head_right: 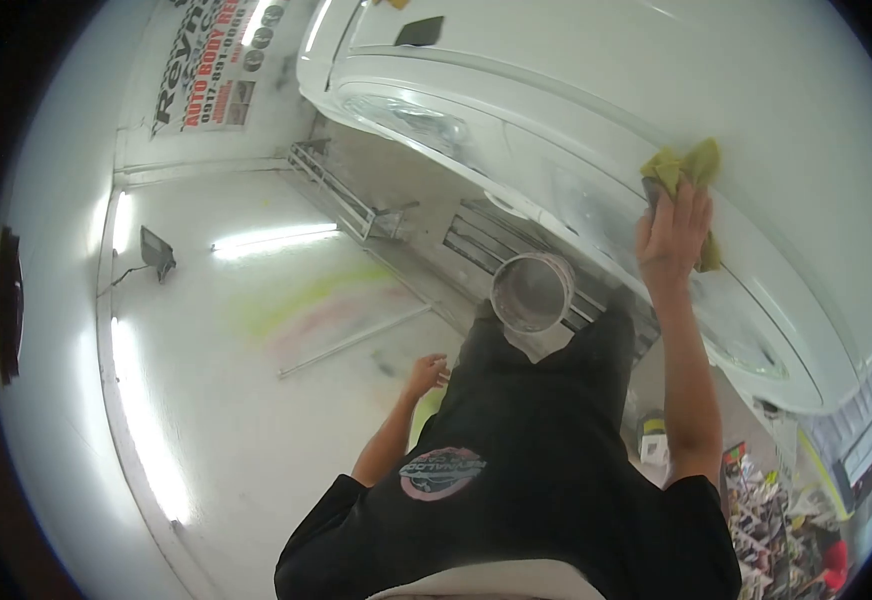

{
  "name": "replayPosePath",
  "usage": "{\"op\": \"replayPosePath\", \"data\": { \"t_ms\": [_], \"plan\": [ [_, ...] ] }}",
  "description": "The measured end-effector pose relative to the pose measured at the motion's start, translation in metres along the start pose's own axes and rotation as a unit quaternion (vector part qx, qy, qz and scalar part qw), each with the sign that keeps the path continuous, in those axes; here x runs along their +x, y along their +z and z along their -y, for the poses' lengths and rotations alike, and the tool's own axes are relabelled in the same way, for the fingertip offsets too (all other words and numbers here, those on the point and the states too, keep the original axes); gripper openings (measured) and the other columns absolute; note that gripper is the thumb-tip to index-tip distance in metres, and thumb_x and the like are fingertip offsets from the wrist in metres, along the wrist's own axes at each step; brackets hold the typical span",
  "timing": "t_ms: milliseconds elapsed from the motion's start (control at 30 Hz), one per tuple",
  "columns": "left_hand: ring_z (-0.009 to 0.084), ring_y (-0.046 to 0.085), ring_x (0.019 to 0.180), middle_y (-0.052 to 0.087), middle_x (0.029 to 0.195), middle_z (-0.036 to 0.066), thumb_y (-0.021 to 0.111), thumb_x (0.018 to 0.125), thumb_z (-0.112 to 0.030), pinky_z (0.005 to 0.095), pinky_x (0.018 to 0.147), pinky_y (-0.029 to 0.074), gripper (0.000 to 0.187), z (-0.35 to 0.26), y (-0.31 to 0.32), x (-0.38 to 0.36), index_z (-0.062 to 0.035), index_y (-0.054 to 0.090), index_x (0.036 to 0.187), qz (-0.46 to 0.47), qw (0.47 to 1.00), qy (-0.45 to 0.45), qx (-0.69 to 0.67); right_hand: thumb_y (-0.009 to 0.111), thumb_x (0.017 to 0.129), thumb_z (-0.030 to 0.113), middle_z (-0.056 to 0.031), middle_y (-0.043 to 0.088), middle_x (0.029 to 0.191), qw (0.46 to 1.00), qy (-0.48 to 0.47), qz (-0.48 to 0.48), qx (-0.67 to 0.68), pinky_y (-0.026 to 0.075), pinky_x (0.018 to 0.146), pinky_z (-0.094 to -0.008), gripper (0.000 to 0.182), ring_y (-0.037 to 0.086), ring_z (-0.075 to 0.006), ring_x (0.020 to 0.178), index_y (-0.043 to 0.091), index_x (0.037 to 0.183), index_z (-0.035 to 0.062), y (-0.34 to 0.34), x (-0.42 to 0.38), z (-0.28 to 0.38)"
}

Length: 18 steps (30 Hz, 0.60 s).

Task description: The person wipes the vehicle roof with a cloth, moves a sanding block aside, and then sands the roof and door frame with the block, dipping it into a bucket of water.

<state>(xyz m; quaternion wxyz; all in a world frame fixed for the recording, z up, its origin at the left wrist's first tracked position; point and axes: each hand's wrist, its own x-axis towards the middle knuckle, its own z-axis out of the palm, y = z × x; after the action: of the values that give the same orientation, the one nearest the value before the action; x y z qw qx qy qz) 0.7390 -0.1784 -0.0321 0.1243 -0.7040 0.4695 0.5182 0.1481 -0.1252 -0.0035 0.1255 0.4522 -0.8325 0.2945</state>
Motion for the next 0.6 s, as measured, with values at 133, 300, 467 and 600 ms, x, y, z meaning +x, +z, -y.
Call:
{"op": "replayPosePath", "data": {
  "t_ms": [133,300,467,600],
  "plan": [
    [0.0203,0.071,0.067,0.073,0.088,0.011,0.060,0.098,-0.024,0.0328,0.057,0.057,0.043,0.029,-0.032,0.000,-0.0018,0.062,0.135,0.008,0.999,-0.028,0.018,0.065,0.089,0.013,-0.0226,0.049,0.147,0.999,-0.021,0.030,0.017,0.032,0.117,-0.0609,0.044,0.043,-0.0497,0.137,0.060,0.132,0.0030,0.039,0.041,0.051],
    [0.0204,0.070,0.067,0.073,0.091,0.012,0.064,0.098,-0.025,0.0339,0.057,0.057,0.044,0.025,-0.090,0.052,-0.0006,0.064,0.134,0.029,0.997,-0.061,0.022,0.069,0.088,0.015,-0.0212,0.048,0.146,0.998,-0.058,0.039,0.001,0.034,0.117,-0.0595,0.049,0.044,-0.0475,0.137,0.059,0.135,0.0067,0.091,0.085,0.116],
    [0.0294,0.073,0.079,0.074,0.097,0.014,0.063,0.096,-0.027,0.0420,0.065,0.058,0.034,0.012,-0.186,0.262,-0.0064,0.069,0.122,0.060,0.974,0.132,0.172,0.067,0.093,0.016,-0.0226,0.044,0.152,0.994,-0.030,0.093,-0.054,0.029,0.121,-0.0584,0.051,0.038,-0.0482,0.142,0.055,0.142,0.0081,0.143,0.104,0.157],
    [0.0392,0.064,0.111,0.067,0.121,0.018,0.063,0.094,-0.021,0.0485,0.092,0.053,0.028,-0.062,-0.255,0.454,-0.0064,0.068,0.116,-0.185,0.602,0.550,0.549,0.065,0.096,0.014,-0.0236,0.042,0.157,0.992,0.014,0.091,-0.086,0.027,0.123,-0.0569,0.053,0.034,-0.0502,0.146,0.053,0.147,0.0096,0.160,0.117,0.195]
  ]
}}
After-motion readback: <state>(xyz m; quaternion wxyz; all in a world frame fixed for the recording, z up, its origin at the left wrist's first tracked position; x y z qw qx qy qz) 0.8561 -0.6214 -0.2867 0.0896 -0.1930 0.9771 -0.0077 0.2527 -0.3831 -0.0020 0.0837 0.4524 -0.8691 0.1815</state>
